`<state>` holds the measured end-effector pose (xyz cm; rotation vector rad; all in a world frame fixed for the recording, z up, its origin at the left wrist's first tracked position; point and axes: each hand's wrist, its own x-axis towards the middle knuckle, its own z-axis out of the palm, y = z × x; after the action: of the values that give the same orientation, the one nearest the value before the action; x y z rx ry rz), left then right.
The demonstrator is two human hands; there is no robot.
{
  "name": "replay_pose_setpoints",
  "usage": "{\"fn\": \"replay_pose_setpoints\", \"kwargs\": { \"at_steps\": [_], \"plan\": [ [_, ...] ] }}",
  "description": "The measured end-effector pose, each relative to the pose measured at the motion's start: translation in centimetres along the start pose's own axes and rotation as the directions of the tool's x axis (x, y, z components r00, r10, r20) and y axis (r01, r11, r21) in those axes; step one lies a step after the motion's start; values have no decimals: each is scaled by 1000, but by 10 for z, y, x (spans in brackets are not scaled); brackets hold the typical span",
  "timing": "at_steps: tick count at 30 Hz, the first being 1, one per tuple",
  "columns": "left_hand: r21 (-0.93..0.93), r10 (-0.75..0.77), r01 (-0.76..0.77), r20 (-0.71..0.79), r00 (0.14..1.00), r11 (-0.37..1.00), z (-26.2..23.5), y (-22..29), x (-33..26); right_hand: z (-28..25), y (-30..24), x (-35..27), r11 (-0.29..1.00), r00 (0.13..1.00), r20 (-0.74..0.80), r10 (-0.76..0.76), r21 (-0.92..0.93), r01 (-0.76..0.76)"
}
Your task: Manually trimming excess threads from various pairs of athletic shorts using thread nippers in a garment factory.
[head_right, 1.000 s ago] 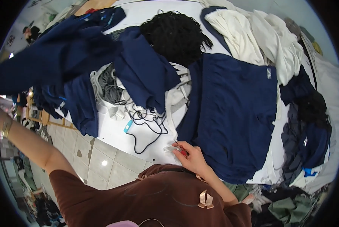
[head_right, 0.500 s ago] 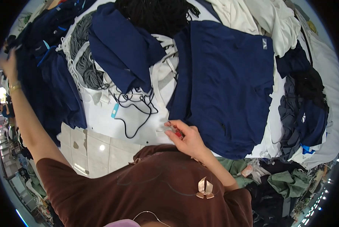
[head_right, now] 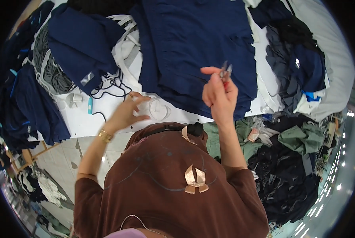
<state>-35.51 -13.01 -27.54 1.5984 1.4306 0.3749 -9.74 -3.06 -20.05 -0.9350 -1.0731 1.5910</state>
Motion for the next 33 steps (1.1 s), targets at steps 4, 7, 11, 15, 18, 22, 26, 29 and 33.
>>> {"fn": "replay_pose_setpoints", "kwargs": {
  "at_steps": [4,7,11,15,18,22,26,29,33],
  "plan": [
    [260,151,-121,-99,984,958,62,-15,7,-30,-31,-11,989,973,-181,-141,24,147],
    [76,115,-98,-276,954,992,48,-39,12,-58,-39,-14,980,923,-334,-192,-19,197],
    [198,6,191,-710,705,961,-15,-70,5,-108,-32,-15,992,819,-561,-123,-36,124],
    [227,-63,353,-757,651,908,-42,-56,-4,-168,-14,-38,997,726,-685,-49,-71,0],
    [199,-69,339,-768,637,919,-37,-41,1,-222,4,-53,956,616,-786,-51,-217,-198],
    [190,-55,320,-781,623,928,-15,9,13,-317,42,-65,810,599,-775,-202,-476,-342],
    [150,-74,370,-847,526,917,18,79,33,-371,42,-46,543,711,-608,-354,-753,-373],
    [89,-8,216,-912,410,972,47,126,60,-393,13,-19,394,775,-519,-361,-838,-377],
    [30,-26,119,-897,442,992,96,197,108,-437,2,16,161,899,-358,-251,-932,-325]
  ]
}}
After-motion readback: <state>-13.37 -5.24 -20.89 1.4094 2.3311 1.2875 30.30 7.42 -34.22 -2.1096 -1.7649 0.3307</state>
